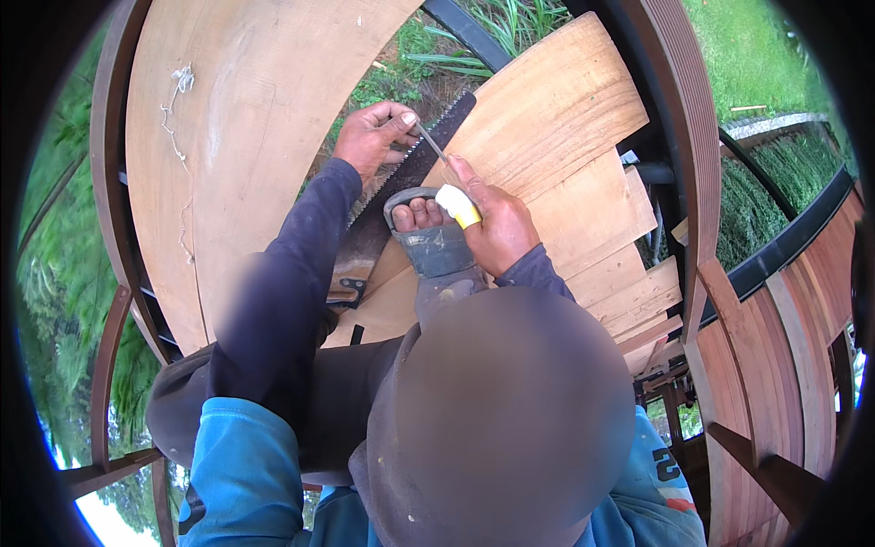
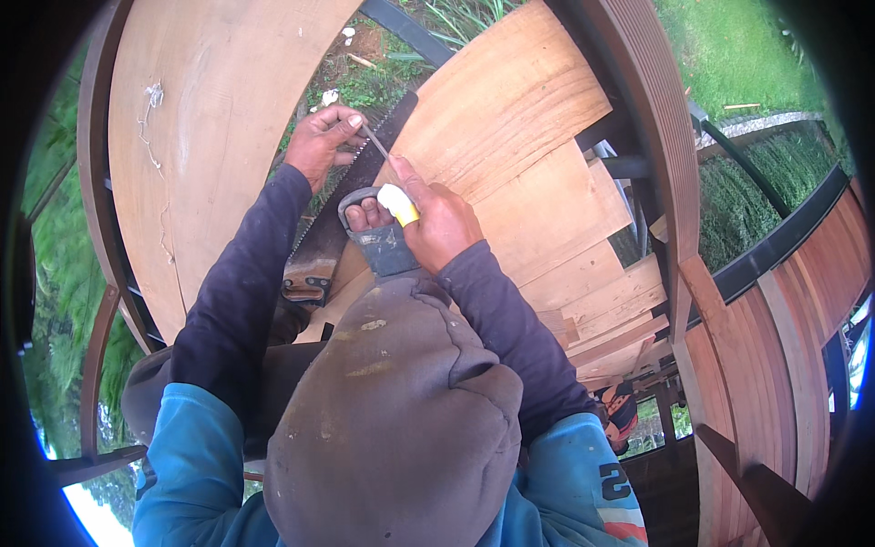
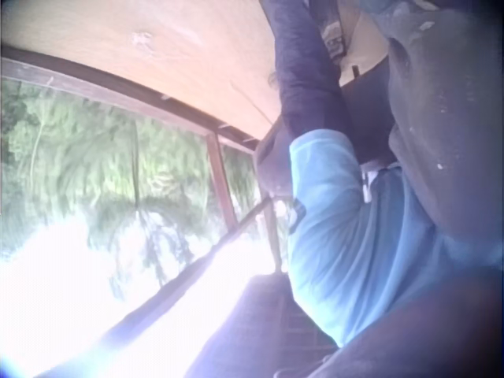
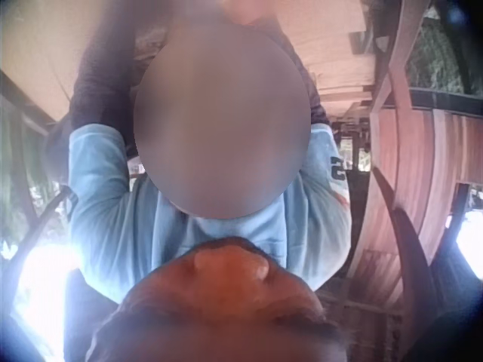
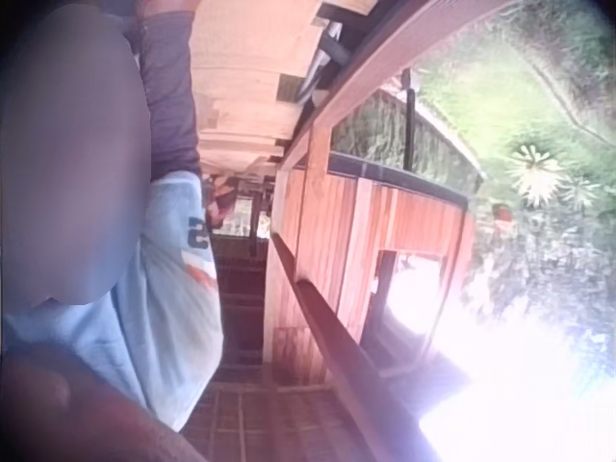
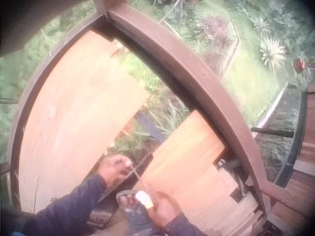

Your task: The person uses a hand saw to cut a wooden plank on a partially constructed wooden platform. They position the plank, saw through it, and then move to another section to continue cutting.

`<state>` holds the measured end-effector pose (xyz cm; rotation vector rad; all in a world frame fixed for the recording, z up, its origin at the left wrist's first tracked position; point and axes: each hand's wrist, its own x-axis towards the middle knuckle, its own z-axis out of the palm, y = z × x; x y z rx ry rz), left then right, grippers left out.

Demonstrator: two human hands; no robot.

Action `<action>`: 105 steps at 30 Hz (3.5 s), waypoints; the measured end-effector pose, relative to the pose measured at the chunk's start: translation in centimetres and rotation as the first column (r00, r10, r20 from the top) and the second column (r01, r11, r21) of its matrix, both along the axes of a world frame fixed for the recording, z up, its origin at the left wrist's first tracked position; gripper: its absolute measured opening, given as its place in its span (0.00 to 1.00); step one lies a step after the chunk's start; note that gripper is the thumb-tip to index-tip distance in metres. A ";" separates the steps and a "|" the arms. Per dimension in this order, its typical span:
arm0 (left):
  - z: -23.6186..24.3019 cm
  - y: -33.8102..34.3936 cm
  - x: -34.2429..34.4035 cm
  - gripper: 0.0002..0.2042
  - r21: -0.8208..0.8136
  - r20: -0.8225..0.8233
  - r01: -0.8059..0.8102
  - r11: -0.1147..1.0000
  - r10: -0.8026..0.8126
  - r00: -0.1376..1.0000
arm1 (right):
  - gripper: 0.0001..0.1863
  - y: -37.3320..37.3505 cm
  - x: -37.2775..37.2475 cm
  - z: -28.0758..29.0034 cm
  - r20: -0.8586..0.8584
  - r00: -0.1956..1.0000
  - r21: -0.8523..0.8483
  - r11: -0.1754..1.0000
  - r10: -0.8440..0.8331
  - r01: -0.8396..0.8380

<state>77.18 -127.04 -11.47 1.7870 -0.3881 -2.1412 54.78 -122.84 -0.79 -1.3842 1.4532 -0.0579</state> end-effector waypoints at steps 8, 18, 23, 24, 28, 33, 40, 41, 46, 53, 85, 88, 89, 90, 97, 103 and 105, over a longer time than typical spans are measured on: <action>-1.9 -1.4 1.1 0.12 -0.026 -0.087 -0.019 0.999 0.017 0.996 | 0.40 -1.2 1.5 -2.1 0.052 0.998 -0.007 0.999 -0.039 0.040; 0.7 0.2 1.9 0.20 -0.066 -0.063 -0.011 0.998 0.007 0.998 | 0.36 2.0 -1.4 1.0 0.266 0.945 -0.024 0.978 -0.192 0.205; 1.0 1.9 2.1 0.21 -0.205 0.123 0.343 0.917 -0.324 0.938 | 0.35 3.3 -3.7 0.2 0.204 0.933 -0.106 0.941 -0.296 0.322; 0.9 2.3 2.0 0.21 -0.255 0.147 0.386 0.887 -0.359 0.922 | 0.36 3.3 -3.9 -0.1 0.200 0.926 -0.133 0.927 -0.321 0.350; 1.0 3.8 1.3 0.20 -0.284 0.252 0.496 0.820 -0.436 0.864 | 0.36 2.9 -3.8 -0.4 0.264 0.852 -0.018 0.881 -0.451 0.472; 2.7 4.9 0.2 0.19 -0.336 0.569 0.574 0.746 -0.325 0.755 | 0.37 3.2 -3.1 -1.2 0.318 0.834 -0.014 0.877 -0.451 0.480; 4.1 4.1 0.6 0.17 -0.277 0.587 0.613 0.740 -0.374 0.718 | 0.37 3.2 -2.2 -0.7 0.314 0.876 -0.080 0.909 -0.367 0.409; 4.0 4.3 1.0 0.16 -0.278 0.574 0.616 0.737 -0.386 0.722 | 0.37 3.3 -2.2 -0.9 0.310 0.880 -0.080 0.913 -0.359 0.401; 3.8 5.5 3.0 0.13 -0.292 0.569 0.659 0.693 -0.428 0.702 | 0.39 4.2 -2.4 -1.4 0.298 0.912 -0.186 0.921 -0.280 0.343; 4.5 6.3 3.1 0.11 -0.289 0.535 0.675 0.679 -0.470 0.702 | 0.35 5.4 -2.1 -2.0 0.367 0.892 -0.110 0.940 -0.265 0.324; 3.8 4.9 3.0 0.11 -0.183 0.463 0.573 0.798 -0.445 0.767 | 0.34 2.1 -2.9 -1.7 0.339 0.933 -0.104 0.980 -0.124 0.168; 2.4 3.8 2.8 0.11 -0.233 0.486 0.474 0.849 -0.320 0.813 | 0.33 1.6 -3.2 -1.5 0.362 0.929 -0.092 0.988 -0.079 0.120; 2.0 3.5 2.7 0.12 -0.243 0.469 0.426 0.871 -0.279 0.838 | 0.33 1.5 -3.2 -1.3 0.368 0.928 -0.081 0.992 -0.064 0.100; 1.6 3.2 2.7 0.12 -0.253 0.450 0.376 0.891 -0.236 0.861 | 0.33 1.5 -3.2 -1.3 0.371 0.927 -0.076 0.993 -0.056 0.091; 2.6 0.9 1.1 0.14 -0.203 0.192 0.151 0.967 -0.112 0.975 | 0.28 1.1 -2.1 -0.2 0.321 0.947 -0.026 0.999 -0.012 0.022; 2.0 2.0 1.2 0.13 -0.146 0.042 0.021 0.989 -0.014 0.999 | 0.28 1.1 -1.2 0.1 0.272 0.962 0.023 1.000 -0.024 0.018; 1.9 2.4 1.3 0.12 -0.162 0.019 -0.001 0.987 0.004 1.000 | 0.29 1.3 -1.1 -0.2 0.243 0.970 -0.012 1.000 0.006 -0.003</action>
